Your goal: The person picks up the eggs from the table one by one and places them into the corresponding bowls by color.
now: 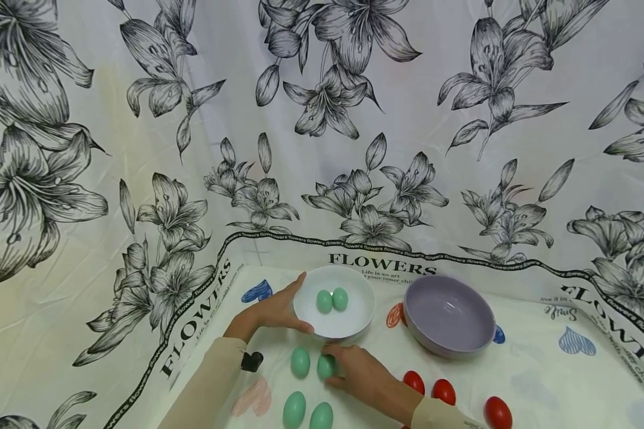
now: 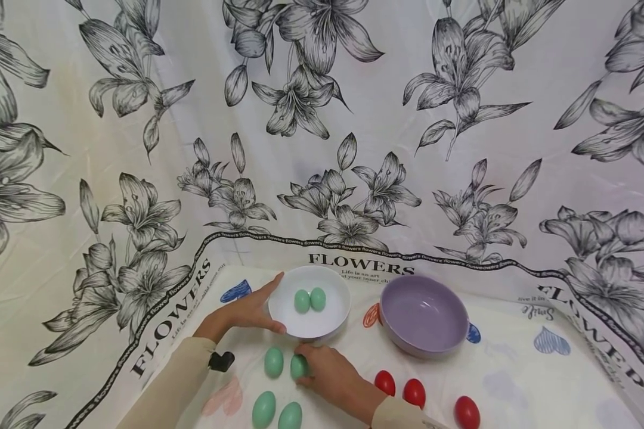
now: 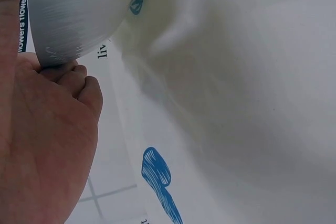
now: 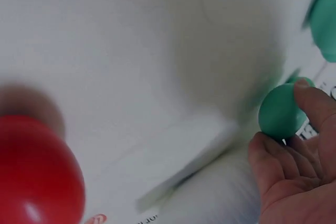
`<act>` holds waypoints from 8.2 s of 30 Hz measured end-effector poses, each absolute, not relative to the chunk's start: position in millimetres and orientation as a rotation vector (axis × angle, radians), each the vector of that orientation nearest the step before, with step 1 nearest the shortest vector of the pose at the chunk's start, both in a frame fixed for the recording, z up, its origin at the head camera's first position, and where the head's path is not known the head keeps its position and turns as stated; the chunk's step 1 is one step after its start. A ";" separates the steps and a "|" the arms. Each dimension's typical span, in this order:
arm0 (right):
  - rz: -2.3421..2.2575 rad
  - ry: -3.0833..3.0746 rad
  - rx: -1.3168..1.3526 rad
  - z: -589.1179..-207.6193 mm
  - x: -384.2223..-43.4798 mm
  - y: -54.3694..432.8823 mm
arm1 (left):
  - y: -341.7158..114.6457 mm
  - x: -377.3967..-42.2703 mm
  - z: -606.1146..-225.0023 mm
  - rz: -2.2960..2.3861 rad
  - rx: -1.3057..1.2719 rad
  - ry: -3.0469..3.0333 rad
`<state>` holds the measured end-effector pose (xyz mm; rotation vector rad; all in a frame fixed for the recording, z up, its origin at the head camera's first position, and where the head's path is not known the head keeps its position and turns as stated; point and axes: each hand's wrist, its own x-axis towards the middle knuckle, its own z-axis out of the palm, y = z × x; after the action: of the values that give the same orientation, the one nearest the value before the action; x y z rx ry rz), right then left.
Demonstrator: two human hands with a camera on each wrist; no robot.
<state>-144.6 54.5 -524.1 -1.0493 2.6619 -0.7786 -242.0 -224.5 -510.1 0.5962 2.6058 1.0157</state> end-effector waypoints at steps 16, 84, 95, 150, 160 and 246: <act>-0.935 2.725 -1.058 -447.6 -165.5 81.6 | -223.3 -241.9 -510.1 1.032 0.597 2.610; -0.258 2.974 -0.906 -488.6 -269.5 61.5 | -224.9 -239.8 -509.8 1.073 0.579 2.577; -0.511 2.938 -0.766 -480.7 -253.2 69.0 | -225.4 -238.7 -513.2 1.059 0.559 2.573; -0.951 2.483 -0.769 -475.3 -91.1 66.7 | -221.7 -238.0 -506.2 1.077 0.541 2.584; -0.990 2.775 -1.094 -446.5 -149.9 72.0 | -221.9 -237.1 -507.2 1.072 0.541 2.578; -1.106 2.613 -1.296 -472.2 -121.1 33.2 | -224.9 -244.4 -532.0 1.164 0.695 2.590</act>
<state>-121.1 33.2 -472.2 -1.2963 2.6128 -1.1064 -244.4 -224.9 -532.0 0.6950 2.5896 1.1641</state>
